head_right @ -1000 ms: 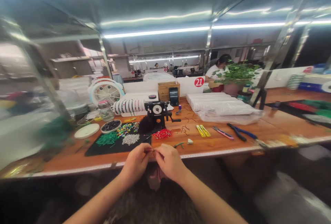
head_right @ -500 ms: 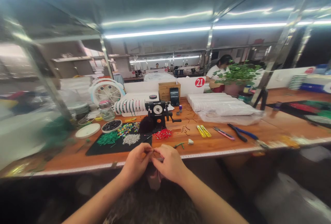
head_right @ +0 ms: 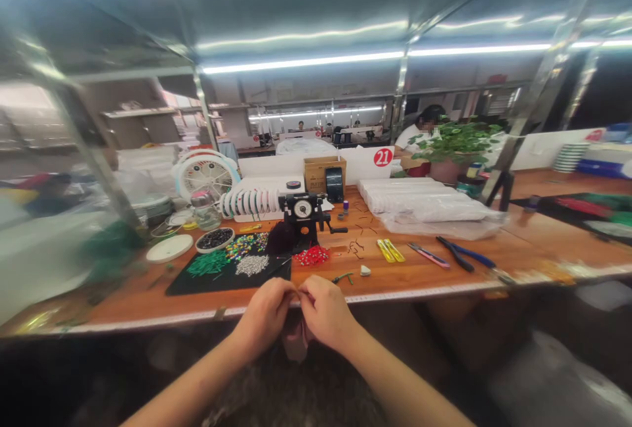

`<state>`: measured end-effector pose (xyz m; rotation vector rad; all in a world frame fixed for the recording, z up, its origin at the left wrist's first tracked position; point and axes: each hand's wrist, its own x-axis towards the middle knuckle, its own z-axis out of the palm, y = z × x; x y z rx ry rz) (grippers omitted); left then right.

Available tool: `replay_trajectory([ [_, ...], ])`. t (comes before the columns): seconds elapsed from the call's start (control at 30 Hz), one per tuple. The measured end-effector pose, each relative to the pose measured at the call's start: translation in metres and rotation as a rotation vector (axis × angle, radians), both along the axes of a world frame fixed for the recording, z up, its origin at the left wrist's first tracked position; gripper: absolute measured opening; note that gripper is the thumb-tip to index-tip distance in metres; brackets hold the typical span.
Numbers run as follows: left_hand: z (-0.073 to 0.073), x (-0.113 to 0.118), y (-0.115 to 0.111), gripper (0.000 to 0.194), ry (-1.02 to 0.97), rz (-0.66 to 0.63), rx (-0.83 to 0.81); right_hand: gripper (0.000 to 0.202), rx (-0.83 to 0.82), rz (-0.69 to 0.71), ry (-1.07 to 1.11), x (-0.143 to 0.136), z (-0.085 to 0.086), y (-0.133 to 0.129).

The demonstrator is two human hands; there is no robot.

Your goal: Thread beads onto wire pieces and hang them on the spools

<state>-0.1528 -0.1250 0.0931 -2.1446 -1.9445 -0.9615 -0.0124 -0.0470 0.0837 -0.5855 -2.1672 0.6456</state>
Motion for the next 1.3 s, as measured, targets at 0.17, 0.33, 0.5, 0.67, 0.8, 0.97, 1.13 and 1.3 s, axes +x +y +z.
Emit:
replay_trajectory([
  [0.17,0.005,0.004,0.000,0.024,-0.019,-0.015,-0.073,0.018,-0.044,0.046,0.002,0.002,0.000,0.000],
  [0.33,0.011,0.005,-0.003,0.026,0.035,-0.008,-0.124,0.018,-0.094,0.063,-0.027,0.006,0.002,-0.001],
  [0.5,0.025,0.005,-0.006,0.022,-0.297,-0.046,-0.356,0.016,-0.120,0.063,-0.098,0.011,0.011,-0.002],
  [0.67,0.036,0.007,-0.007,0.020,-0.518,-0.103,-0.507,0.015,-0.165,0.145,-0.157,0.017,0.016,0.002],
  [0.8,0.035,0.009,-0.008,0.021,-0.579,-0.098,-0.556,0.014,-0.179,0.197,-0.189,0.019,0.014,0.007],
  [0.97,0.028,0.011,-0.009,0.021,-0.588,-0.055,-0.540,0.019,-0.026,0.198,-0.247,0.019,0.022,0.020],
  [1.13,0.028,0.013,-0.009,0.023,-0.616,-0.056,-0.522,0.017,0.158,-0.020,-0.355,-0.006,0.033,0.036],
  [1.3,0.029,0.012,-0.009,0.023,-0.662,-0.095,-0.538,0.027,0.126,0.055,-0.402,-0.033,0.032,0.039],
])
